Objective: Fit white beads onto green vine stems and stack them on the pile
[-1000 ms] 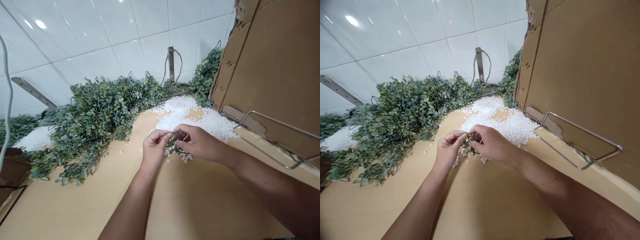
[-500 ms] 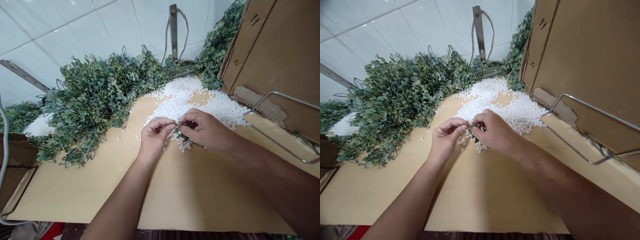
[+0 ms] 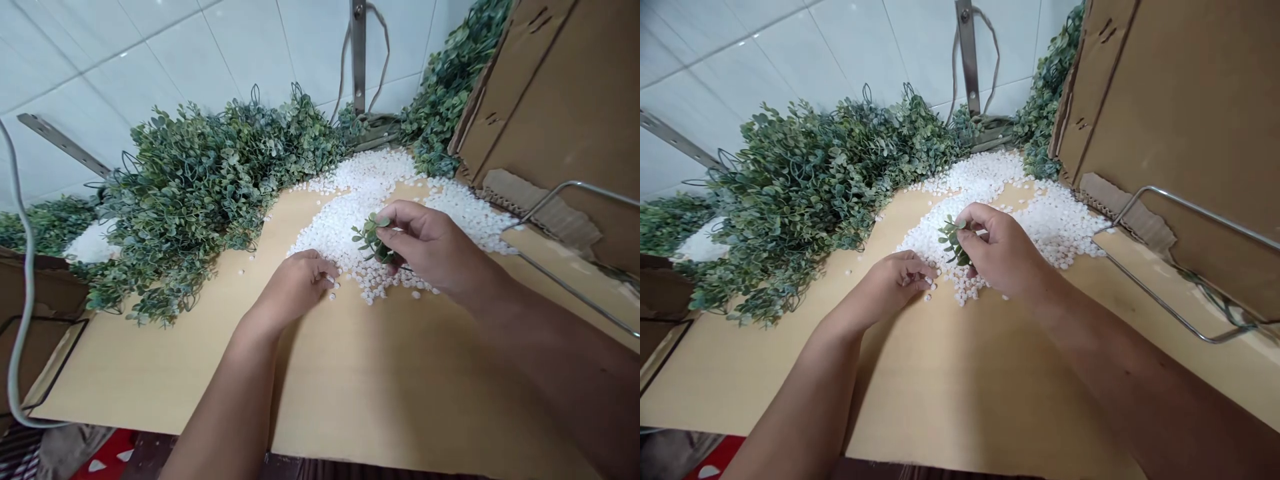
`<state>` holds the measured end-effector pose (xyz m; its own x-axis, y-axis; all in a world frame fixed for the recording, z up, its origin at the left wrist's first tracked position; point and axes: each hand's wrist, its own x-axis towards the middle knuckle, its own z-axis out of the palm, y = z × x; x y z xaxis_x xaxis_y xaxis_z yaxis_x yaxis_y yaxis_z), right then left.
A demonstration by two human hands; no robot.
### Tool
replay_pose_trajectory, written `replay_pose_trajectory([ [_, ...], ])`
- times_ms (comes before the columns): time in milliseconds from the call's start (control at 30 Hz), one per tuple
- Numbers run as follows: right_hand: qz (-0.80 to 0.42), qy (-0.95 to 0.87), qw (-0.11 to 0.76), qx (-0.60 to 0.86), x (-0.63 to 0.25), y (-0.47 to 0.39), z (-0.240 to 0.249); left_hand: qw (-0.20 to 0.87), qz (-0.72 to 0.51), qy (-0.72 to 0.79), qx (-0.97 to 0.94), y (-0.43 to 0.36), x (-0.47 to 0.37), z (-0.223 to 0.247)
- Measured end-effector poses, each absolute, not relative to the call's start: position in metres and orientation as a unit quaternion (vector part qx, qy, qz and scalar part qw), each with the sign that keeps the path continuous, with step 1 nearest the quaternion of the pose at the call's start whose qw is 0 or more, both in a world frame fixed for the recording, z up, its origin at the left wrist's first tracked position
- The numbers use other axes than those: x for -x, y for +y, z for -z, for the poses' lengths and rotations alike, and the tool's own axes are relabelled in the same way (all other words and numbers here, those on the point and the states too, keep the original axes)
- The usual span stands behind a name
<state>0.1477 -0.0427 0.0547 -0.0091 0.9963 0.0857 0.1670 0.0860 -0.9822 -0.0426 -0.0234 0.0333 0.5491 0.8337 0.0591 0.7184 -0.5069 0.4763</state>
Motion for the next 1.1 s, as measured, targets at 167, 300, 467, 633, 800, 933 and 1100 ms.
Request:
replay_pose_trajectory([
  [167, -0.415, -0.606, 0.455, 0.503, -0.147, -0.045, -0.052, 0.213, -0.194, 0.443, -0.849, -0.024, 0.034, -0.029],
  [300, -0.463, -0.633, 0.39, 0.483, -0.142, -0.048, -0.048, 0.362, -0.347, 0.5, -0.706, -0.022, 0.029, -0.032],
  [467, -0.483, -0.658, 0.327, 0.476, -0.135, -0.051, -0.044, 0.546, -0.452, 0.465, -0.53, -0.024, 0.023, -0.036],
  [633, -0.473, -0.672, 0.325, 0.468, -0.135, -0.051, -0.042, 0.601, -0.447, 0.443, -0.493, -0.028, 0.02, -0.034],
  [800, -0.479, -0.658, 0.33, 0.479, -0.135, -0.05, -0.043, 0.564, -0.469, 0.454, -0.505, -0.027, 0.019, -0.035],
  [933, -0.479, -0.638, 0.351, 0.489, -0.133, -0.051, -0.045, 0.565, -0.492, 0.449, -0.486, -0.027, 0.019, -0.036],
  [1100, -0.428, -0.642, 0.372, 0.516, -0.133, -0.054, -0.047, 0.616, -0.48, 0.431, -0.452, -0.031, 0.016, -0.037],
])
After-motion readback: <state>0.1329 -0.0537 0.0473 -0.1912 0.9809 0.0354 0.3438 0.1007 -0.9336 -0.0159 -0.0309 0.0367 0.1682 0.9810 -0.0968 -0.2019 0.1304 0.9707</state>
